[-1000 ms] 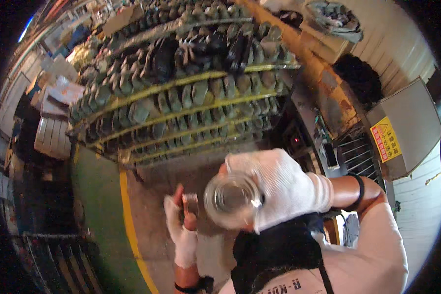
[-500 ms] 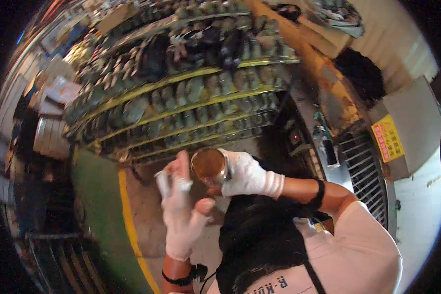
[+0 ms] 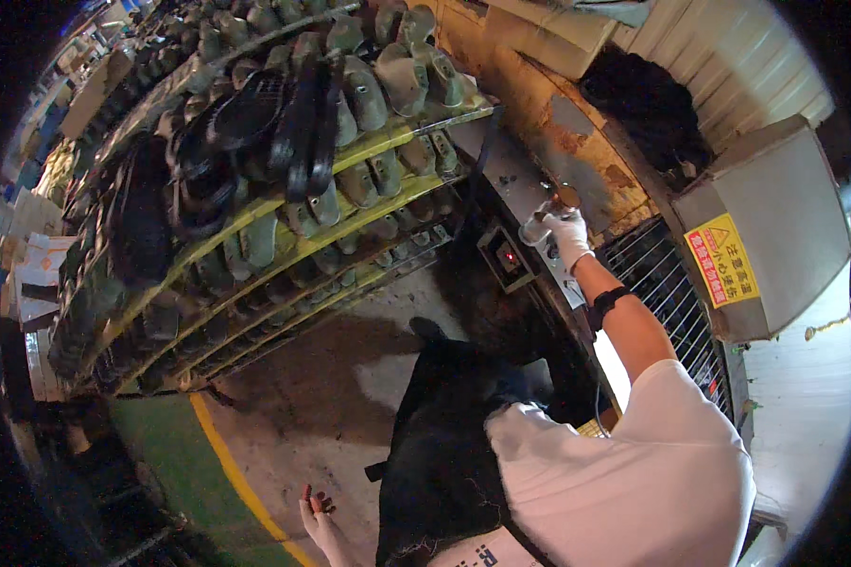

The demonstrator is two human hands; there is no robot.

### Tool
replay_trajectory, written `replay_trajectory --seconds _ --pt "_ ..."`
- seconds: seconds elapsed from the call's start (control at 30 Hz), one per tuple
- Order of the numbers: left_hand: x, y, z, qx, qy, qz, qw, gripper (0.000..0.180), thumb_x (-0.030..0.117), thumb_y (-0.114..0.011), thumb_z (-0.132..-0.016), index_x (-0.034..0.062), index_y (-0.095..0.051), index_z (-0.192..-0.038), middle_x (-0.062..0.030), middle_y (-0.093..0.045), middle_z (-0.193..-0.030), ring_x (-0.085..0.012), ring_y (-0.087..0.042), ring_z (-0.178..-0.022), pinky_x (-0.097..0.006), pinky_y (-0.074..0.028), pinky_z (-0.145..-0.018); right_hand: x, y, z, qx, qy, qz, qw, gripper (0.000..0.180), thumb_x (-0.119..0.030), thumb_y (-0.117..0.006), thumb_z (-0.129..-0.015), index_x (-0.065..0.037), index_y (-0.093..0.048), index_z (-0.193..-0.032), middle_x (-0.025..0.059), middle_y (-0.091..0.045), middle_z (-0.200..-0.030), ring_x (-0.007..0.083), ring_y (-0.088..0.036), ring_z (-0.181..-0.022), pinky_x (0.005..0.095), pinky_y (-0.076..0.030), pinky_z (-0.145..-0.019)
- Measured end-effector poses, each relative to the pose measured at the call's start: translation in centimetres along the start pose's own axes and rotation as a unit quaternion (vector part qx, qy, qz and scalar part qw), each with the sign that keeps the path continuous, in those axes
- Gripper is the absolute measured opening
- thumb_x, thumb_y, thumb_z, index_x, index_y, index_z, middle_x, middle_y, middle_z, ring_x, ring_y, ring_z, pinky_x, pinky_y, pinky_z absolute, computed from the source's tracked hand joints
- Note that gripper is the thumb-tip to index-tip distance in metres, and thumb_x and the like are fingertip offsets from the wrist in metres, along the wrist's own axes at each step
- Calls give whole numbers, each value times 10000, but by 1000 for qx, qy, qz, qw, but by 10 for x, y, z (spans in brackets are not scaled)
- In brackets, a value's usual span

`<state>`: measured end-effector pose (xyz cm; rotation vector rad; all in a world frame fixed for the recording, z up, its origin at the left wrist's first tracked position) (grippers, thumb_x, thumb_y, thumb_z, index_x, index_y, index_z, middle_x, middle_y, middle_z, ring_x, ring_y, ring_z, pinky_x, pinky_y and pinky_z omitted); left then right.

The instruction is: The person presses the edges of a shoe upper onto a shoe last by hand, turns it over to press the sole, and places it on a rack. After repeating this with another shoe, they pick up a glass jar and unscrew its lid.

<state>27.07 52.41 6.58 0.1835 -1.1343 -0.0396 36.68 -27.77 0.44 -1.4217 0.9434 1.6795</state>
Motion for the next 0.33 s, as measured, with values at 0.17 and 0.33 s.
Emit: replay_trajectory --seconds 0.17,0.33 --pt "22 -61 -69 -23 69 6 997 529 372 -593 -1119 55 -537 -1539 -73 -671 -1188 -148 -634 -970 -299 -484 -808 91 30 -61 102 -27 15 994 557 8 -834 -817 -86 -634 -1329 32 -739 -1166 179 -689 -1014 361 -550 -921" --pt "70 -111 -131 -108 47 -32 993 620 439 -626 -1096 72 -502 -1580 -81 -672 -1214 -201 -654 -1024 -371 -513 -881 103 39 -77 88 -14 154 984 587 -78 -830 -819 -129 -638 -1372 51 -758 -1183 172 -700 -1015 335 -552 -939"
Point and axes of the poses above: each hand's wrist, its own z-axis away from the middle knuckle, its own y-axis out of the back of the hand, x = y × z, the point moved 2 cm from there along -z, towards the middle knuckle
